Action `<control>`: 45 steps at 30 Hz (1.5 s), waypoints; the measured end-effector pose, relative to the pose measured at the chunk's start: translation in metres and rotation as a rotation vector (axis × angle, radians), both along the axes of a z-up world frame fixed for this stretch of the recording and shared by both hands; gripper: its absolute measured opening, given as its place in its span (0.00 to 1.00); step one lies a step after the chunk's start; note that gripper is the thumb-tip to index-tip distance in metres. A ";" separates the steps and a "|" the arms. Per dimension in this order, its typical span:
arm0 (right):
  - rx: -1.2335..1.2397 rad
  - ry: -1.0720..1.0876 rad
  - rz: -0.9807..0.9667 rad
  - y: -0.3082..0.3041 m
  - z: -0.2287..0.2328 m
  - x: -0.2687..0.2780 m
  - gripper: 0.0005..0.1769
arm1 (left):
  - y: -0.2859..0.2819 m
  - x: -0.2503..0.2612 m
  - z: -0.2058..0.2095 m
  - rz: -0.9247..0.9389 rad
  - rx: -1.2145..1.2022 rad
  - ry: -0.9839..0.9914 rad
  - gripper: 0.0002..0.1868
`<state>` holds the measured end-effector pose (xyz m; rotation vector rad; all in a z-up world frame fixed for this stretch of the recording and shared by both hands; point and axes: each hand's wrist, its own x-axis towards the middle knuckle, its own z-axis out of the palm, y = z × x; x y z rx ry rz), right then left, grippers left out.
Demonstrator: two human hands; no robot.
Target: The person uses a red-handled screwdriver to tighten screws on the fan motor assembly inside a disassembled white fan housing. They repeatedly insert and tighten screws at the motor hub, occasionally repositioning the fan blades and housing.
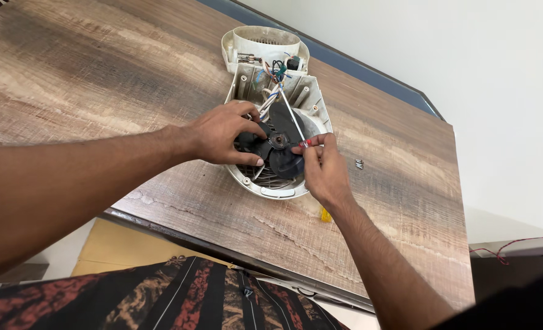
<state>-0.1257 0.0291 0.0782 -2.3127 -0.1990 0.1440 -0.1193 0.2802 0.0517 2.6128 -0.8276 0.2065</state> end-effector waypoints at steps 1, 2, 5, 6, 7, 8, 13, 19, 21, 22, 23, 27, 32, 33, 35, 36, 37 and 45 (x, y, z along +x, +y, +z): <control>-0.005 -0.043 0.012 0.001 -0.001 -0.001 0.11 | 0.000 0.000 0.000 0.016 0.005 0.024 0.34; -0.010 -0.086 0.024 0.001 -0.002 -0.002 0.11 | 0.001 -0.001 -0.001 0.032 0.009 0.048 0.34; -0.026 -0.112 0.007 0.002 -0.006 -0.002 0.11 | 0.003 0.000 -0.003 0.041 0.003 0.099 0.35; -0.032 -0.104 -0.007 0.003 -0.007 -0.002 0.11 | 0.004 0.001 -0.003 0.037 -0.002 0.112 0.35; -0.039 -0.108 -0.013 0.003 -0.008 -0.002 0.12 | 0.004 0.002 -0.004 0.029 -0.006 0.106 0.35; -0.046 -0.111 -0.018 0.004 -0.009 -0.002 0.12 | 0.004 0.003 -0.004 0.021 -0.009 0.099 0.35; -0.034 -0.121 -0.028 0.008 -0.012 -0.004 0.12 | 0.006 0.003 -0.006 -0.015 0.003 0.043 0.33; -0.070 -0.096 -0.113 0.022 -0.003 -0.010 0.19 | 0.012 0.001 -0.002 -0.011 -0.061 0.113 0.29; -0.182 -0.081 -0.196 0.026 0.001 -0.015 0.26 | 0.017 -0.002 -0.005 -0.009 -0.161 0.057 0.26; -0.203 -0.082 -0.189 0.030 0.002 -0.016 0.31 | 0.018 -0.003 -0.006 0.045 -0.175 0.029 0.23; -0.224 -0.083 -0.183 0.034 0.003 -0.017 0.36 | 0.019 -0.004 -0.008 0.099 -0.189 0.001 0.21; -0.364 -0.087 -0.161 0.044 0.001 -0.015 0.44 | 0.024 -0.002 -0.011 0.247 -0.274 -0.134 0.21; -0.356 0.039 -0.226 0.045 -0.008 -0.019 0.34 | 0.027 0.004 -0.013 0.247 -0.274 0.011 0.25; -0.325 0.093 -0.252 0.045 -0.009 -0.020 0.32 | 0.027 0.005 -0.014 0.250 -0.274 0.037 0.25; -0.320 0.059 -0.266 0.046 -0.010 -0.020 0.31 | 0.027 0.006 -0.015 0.239 -0.305 0.005 0.25; -0.317 0.041 -0.274 0.046 -0.010 -0.021 0.31 | 0.026 0.006 -0.016 0.233 -0.320 -0.011 0.25; -0.298 0.062 -0.294 0.046 -0.009 -0.021 0.31 | 0.027 0.007 -0.016 0.225 -0.338 -0.019 0.25; -0.210 0.043 -0.421 0.040 -0.012 -0.022 0.31 | 0.027 0.007 -0.012 0.212 -0.431 -0.039 0.25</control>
